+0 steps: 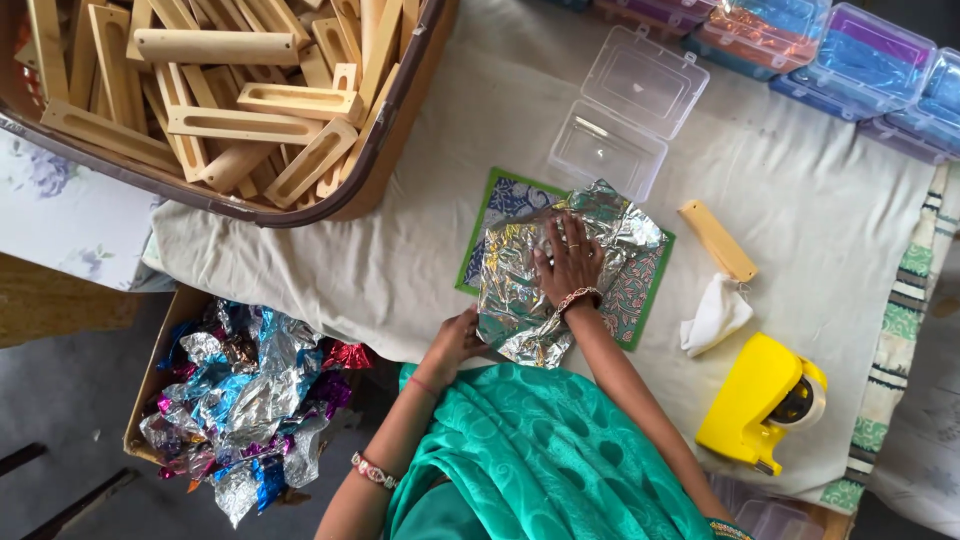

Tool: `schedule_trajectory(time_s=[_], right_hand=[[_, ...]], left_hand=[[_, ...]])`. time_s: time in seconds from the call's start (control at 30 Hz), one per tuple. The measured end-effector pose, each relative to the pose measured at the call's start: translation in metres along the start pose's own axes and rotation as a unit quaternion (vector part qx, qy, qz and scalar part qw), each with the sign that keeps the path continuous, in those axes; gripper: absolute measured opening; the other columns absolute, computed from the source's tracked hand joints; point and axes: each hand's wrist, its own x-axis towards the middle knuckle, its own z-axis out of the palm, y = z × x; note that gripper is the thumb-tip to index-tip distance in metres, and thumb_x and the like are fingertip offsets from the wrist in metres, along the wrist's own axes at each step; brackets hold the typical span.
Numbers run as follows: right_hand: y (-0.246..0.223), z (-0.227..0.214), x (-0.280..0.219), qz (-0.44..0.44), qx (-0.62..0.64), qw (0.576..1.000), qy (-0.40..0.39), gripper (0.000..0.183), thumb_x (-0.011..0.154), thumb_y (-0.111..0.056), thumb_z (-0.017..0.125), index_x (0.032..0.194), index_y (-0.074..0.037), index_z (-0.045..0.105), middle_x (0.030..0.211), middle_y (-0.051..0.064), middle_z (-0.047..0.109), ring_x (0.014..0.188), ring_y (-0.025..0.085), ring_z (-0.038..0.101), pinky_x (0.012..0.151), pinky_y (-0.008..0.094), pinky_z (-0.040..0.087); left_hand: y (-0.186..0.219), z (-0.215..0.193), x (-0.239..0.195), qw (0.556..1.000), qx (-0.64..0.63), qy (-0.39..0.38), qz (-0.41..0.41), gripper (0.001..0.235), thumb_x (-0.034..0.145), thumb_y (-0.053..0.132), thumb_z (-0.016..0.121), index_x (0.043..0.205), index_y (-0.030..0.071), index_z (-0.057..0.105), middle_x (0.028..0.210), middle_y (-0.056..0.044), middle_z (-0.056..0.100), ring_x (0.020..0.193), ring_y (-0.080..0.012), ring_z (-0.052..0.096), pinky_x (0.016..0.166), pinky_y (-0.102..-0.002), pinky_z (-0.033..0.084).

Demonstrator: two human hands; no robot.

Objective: The person sits at a table and wraps colorful metallic foil around wooden handle-shaped pieces, smoothing and rolling the foil to cover them. She places the wrapped pieces into small plastic storage boxes and continues wrapping more pieces from a large basket.

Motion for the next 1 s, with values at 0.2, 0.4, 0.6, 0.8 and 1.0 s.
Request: schedule_trajectory(time_s=[0.2,0.4,0.6,0.8,1.0], right_hand=[[0.002,0.001,0.0,0.002,0.005,1.0,0.0,0.06,0.105,-0.047,0.045,0.157,-0.017,0.044,0.169,0.008,0.031,0.156,0.026,0.026,0.12,0.053,0.019],[0.0,-0.003,0.001,0.014,-0.007,1.0,-0.023,0.061,0.105,-0.052,0.039,0.155,-0.018,0.046,0.168,0.009,0.029,0.156,0.025,0.023,0.12,0.051,0.019],[-0.002,-0.007,0.002,0.014,-0.007,1.0,-0.026,0.06,0.104,-0.05,0.041,0.155,-0.018,0.046,0.168,0.008,0.03,0.155,0.023,0.024,0.119,0.051,0.019],[-0.006,-0.011,0.001,0.019,-0.007,1.0,-0.017,0.057,0.105,-0.05,0.046,0.153,-0.019,0.048,0.167,0.007,0.032,0.155,0.023,0.025,0.12,0.051,0.02],[-0.004,-0.01,0.002,0.009,-0.014,1.0,-0.02,0.058,0.104,-0.048,0.047,0.154,-0.019,0.047,0.167,0.007,0.032,0.155,0.023,0.025,0.119,0.051,0.02]], left_hand=[[0.024,0.009,0.03,0.984,-0.131,-0.122,0.011,0.058,0.099,0.056,0.053,0.128,0.006,0.063,0.113,-0.004,0.071,0.093,-0.0175,0.07,0.084,-0.037,0.056],[0.072,0.054,0.008,0.995,0.067,-0.063,0.044,0.042,0.09,0.034,0.073,0.123,0.008,0.066,0.109,-0.002,0.071,0.09,-0.0132,0.069,0.075,-0.031,0.056],[0.061,0.029,0.048,0.997,0.04,-0.036,0.051,0.032,0.081,0.013,0.079,0.111,0.007,0.07,0.098,-0.004,0.074,0.083,-0.0149,0.071,0.075,-0.033,0.059],[0.075,0.007,0.027,0.994,-0.08,-0.043,0.054,0.025,0.088,0.025,0.071,0.108,0.01,0.07,0.096,0.0,0.073,0.083,-0.0126,0.071,0.079,-0.035,0.057],[0.07,-0.006,0.025,0.984,-0.114,-0.088,0.107,0.016,0.094,0.022,0.072,0.098,0.008,0.067,0.088,0.0,0.069,0.076,-0.0123,0.066,0.068,-0.032,0.057]])
